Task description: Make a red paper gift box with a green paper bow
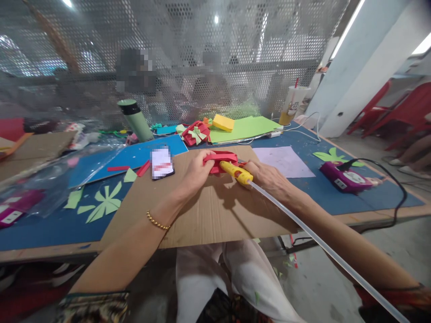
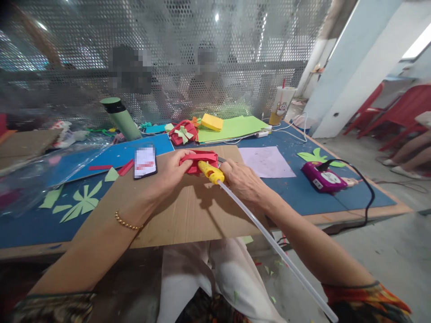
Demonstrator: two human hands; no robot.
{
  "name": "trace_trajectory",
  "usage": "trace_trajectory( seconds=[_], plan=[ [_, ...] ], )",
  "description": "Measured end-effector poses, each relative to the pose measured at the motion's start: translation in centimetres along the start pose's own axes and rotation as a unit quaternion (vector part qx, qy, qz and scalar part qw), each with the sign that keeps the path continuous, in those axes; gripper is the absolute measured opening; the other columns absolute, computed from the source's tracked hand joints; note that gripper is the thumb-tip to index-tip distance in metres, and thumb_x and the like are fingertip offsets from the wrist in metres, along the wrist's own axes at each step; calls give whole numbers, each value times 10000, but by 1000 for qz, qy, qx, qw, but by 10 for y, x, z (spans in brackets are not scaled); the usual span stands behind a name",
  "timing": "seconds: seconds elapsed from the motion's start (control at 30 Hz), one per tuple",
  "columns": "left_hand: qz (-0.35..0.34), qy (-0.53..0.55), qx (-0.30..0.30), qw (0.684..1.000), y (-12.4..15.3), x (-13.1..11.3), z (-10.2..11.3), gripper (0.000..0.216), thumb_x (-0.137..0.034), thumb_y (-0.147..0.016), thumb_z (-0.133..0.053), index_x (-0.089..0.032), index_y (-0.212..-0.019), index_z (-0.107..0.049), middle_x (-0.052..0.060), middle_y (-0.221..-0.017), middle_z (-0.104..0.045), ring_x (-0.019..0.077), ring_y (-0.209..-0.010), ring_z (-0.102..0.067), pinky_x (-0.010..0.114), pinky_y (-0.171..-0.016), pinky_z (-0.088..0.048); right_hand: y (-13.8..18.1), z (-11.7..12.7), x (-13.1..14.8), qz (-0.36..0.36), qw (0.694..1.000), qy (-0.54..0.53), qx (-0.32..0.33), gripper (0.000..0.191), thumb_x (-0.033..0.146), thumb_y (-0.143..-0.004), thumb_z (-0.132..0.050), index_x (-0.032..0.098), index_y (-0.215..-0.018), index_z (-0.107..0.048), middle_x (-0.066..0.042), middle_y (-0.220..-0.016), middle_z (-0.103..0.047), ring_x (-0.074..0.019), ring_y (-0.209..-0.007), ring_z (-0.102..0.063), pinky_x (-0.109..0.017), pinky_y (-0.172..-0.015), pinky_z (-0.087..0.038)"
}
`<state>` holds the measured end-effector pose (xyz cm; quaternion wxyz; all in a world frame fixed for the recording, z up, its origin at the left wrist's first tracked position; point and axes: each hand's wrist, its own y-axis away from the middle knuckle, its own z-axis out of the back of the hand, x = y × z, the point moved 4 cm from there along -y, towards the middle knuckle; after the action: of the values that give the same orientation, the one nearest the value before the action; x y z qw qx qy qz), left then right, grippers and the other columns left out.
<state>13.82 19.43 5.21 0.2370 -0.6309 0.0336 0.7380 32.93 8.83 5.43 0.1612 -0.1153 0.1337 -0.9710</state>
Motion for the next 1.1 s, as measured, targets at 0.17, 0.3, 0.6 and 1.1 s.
trace_trajectory(
  seconds=[0.17,0.3,0.6,1.1],
  plan=[
    [14,9,23,1000,3,-3,-3,141,-120,-1003,-555,-161,-1071,-672,92,-1116,-743,173,-886,-738,287,-741,-638,-2,0,4,17,1000,-6,0,106,315,-1075,-490,238,-1069,-562,-74,-1018,-659,-209,-803,-590,-319,-701,-393],
    [-6,-11,12,1000,1,0,0,159,-132,-991,-564,-178,-1077,-689,90,-1161,-752,197,-997,-735,297,-795,-638,3,1,-3,-3,1000,1,4,132,366,-1071,-522,242,-1039,-553,-69,-1011,-659,-216,-800,-600,-321,-694,-383],
    [5,15,7,1000,-1,1,-1,178,-103,-967,-546,-185,-1061,-673,74,-1114,-753,171,-887,-734,263,-716,-629,3,11,0,-10,1000,5,13,163,365,-1063,-504,220,-1056,-579,-88,-1031,-674,-218,-794,-603,-321,-699,-370],
    [-10,-4,12,1000,2,-3,-1,161,-113,-967,-551,-197,-1038,-669,73,-1086,-764,181,-899,-729,285,-751,-620,8,9,-4,1,999,35,-31,215,414,-1082,-525,227,-1075,-630,-74,-983,-658,-218,-767,-548,-349,-771,-409]
  ],
)
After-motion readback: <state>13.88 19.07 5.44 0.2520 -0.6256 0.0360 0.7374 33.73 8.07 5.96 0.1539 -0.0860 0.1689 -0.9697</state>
